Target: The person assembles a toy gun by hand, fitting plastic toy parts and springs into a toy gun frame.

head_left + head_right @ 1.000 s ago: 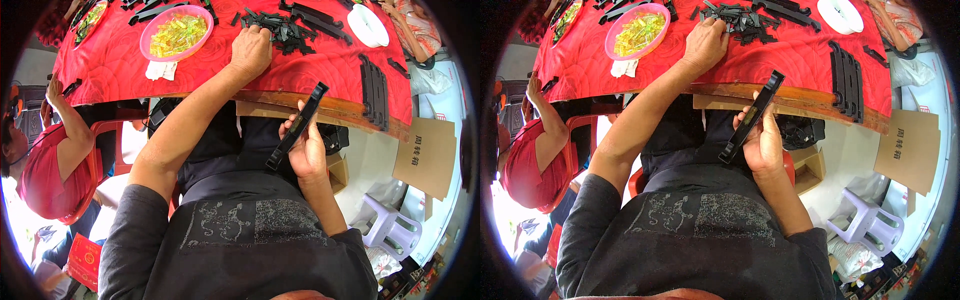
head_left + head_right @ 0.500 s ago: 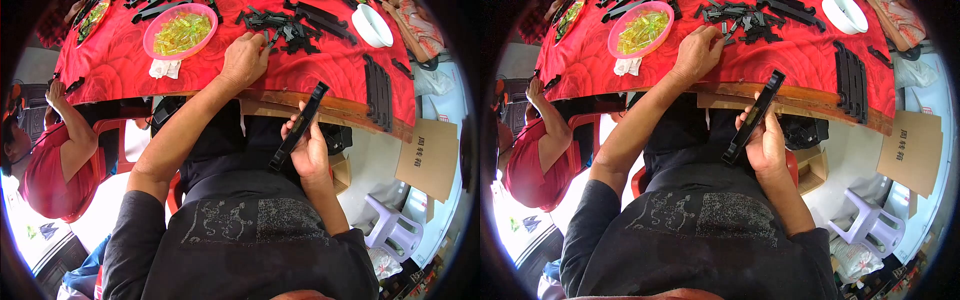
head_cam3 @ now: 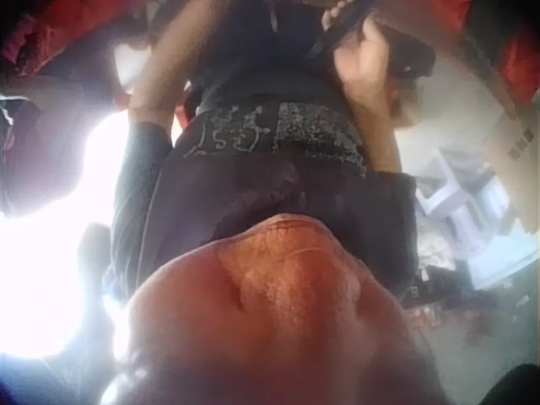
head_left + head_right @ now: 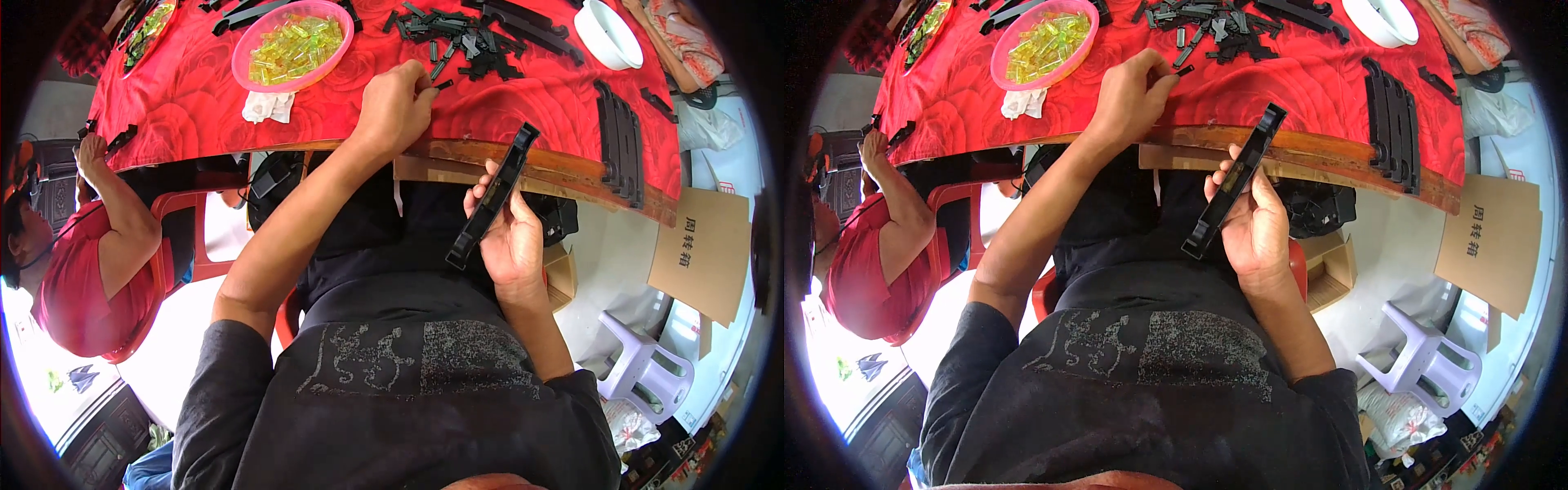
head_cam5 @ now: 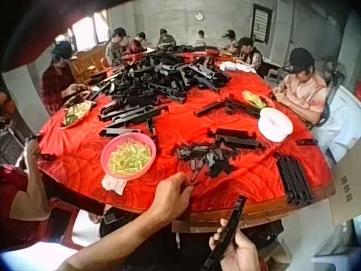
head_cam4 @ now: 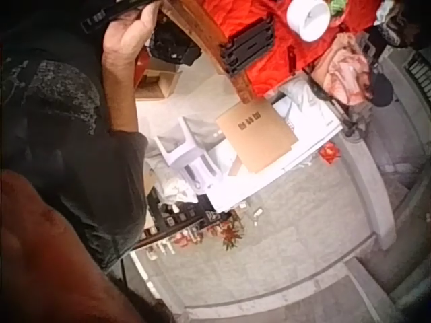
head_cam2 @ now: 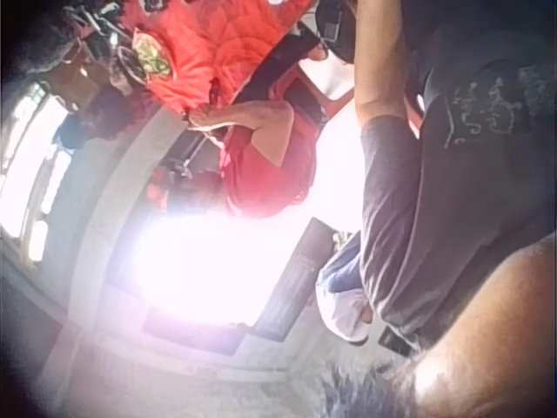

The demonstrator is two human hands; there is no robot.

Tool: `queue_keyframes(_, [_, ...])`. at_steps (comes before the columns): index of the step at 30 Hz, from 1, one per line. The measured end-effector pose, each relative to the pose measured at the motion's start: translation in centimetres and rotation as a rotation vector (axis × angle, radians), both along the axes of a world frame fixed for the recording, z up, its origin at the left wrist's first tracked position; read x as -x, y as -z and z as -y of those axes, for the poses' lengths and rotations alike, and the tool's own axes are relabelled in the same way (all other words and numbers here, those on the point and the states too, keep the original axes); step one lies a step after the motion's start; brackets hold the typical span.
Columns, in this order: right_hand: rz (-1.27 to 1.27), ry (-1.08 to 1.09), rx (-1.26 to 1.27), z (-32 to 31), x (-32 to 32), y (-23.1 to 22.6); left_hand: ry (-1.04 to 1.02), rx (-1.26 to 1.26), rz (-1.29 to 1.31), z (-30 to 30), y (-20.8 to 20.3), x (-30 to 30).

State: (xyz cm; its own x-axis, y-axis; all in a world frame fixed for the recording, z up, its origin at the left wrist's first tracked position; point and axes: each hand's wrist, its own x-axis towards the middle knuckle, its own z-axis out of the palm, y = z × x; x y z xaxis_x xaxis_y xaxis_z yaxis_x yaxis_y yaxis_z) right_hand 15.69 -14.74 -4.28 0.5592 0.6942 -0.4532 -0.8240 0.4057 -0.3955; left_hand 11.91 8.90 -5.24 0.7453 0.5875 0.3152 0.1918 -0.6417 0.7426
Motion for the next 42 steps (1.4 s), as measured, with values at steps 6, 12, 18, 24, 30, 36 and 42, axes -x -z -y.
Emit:
queue_keyframes(6, [0.065, -0.007, -0.102, -0.3, 0.0, 0.2, 0.166, 0.73, -0.055, 3.8, -2.2, 4.3])
queue_keyframes(12, [0.157, -0.065, -0.146, 0.0, 0.2, 0.1, 0.343, 0.992, -0.222, 6.9, -4.8, 7.5])
queue_keyframes(18, [0.209, -0.1, -0.118, -0.1, 0.5, -0.8, 0.324, 1.128, -0.171, 8.9, -5.2, 8.3])
queue_keyframes(24, [0.257, -0.057, -0.028, -0.8, 0.9, -1.5, 0.222, 1.12, -0.157, 10.0, -6.2, 7.8])
queue_keyframes(30, [0.221, -0.024, 0.026, -1.1, 1.1, -1.9, 0.162, 1.037, -0.028, 11.4, -6.1, 7.0])
queue_keyframes(36, [0.258, -0.024, 0.102, -1.0, 0.9, -1.6, 0.146, 1.048, 0.001, 11.7, -6.0, 7.0])
queue_keyframes(42, [0.252, -0.006, 0.131, -0.4, 0.8, -0.7, 0.156, 0.934, -0.086, 11.9, -5.3, 7.2])
